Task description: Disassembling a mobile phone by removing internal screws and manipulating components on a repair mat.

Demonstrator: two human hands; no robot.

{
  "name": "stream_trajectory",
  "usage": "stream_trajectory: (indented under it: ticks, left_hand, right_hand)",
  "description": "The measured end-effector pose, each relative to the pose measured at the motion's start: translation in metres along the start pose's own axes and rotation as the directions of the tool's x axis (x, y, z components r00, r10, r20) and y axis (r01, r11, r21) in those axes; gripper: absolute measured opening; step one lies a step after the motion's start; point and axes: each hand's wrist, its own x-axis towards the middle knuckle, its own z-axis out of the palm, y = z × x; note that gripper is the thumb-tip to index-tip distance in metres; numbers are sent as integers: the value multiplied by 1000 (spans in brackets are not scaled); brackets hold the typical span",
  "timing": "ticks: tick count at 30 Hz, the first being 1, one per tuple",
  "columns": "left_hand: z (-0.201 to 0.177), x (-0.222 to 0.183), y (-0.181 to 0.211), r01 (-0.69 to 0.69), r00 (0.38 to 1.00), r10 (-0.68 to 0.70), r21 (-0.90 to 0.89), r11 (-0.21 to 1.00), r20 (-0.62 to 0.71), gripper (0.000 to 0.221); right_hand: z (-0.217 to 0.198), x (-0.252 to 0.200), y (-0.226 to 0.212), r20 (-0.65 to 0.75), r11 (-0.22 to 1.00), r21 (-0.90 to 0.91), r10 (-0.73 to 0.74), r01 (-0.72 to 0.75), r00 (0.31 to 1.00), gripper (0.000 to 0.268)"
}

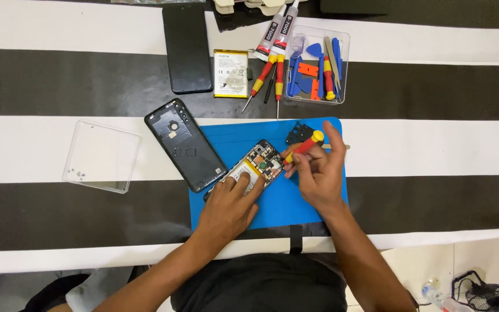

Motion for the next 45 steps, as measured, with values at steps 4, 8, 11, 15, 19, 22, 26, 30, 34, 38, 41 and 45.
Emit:
stream_trajectory:
  ticks: [4,8,11,15,19,22,26,30,34,38,41,45]
  left_hand:
    - [2,-2,1,-12,999,13,22,1000,-45,57]
    - [4,-1,1,-10,997,12,26,1000,-71,56]
    - [6,0,0,-1,996,4,37,999,-88,55]
    - [1,0,1,-3,998,3,-1,1000,-62,55]
    - [7,0,1,2,997,0,19,1000,-76,56]
    - [9,0,1,13,993,-7,51,999,-114,57]
    - [5,0,2,-5,995,8,27,1000,-100,54]
    - [7,-1,1,1,993,6,56,998,-120,54]
    - [4,3,1,7,994,-3,36,999,-112,53]
    - [1,0,3,7,997,-4,38,999,-73,53]
    - [2,1,2,14,999,-13,27,1000,-33,53]
    - [3,1,2,5,999,-4,22,1000,-49,53]
  right_hand:
    - [1,-3,9,33,995,-56,-80,82,996,63]
    - [6,-7,17,51,988,-50,-145,148,988,60]
    - [8,-6,19,57,985,-56,-160,163,985,58]
    - [10,-6,16,58,980,-77,-181,185,982,56]
    - [11,-6,16,43,980,-65,-187,189,981,55]
    - [11,-7,18,57,974,-97,-198,203,978,56]
    - [10,-11,24,76,951,-128,-275,283,958,60]
    - [14,-13,29,66,939,-122,-315,321,947,63]
    - [10,-11,19,26,937,-76,-340,341,940,61]
    - [9,-21,19,32,941,-92,-325,327,945,67]
    - [6,-25,31,25,937,-73,-339,340,940,69]
    - [11,-23,19,46,916,-179,-356,358,933,68]
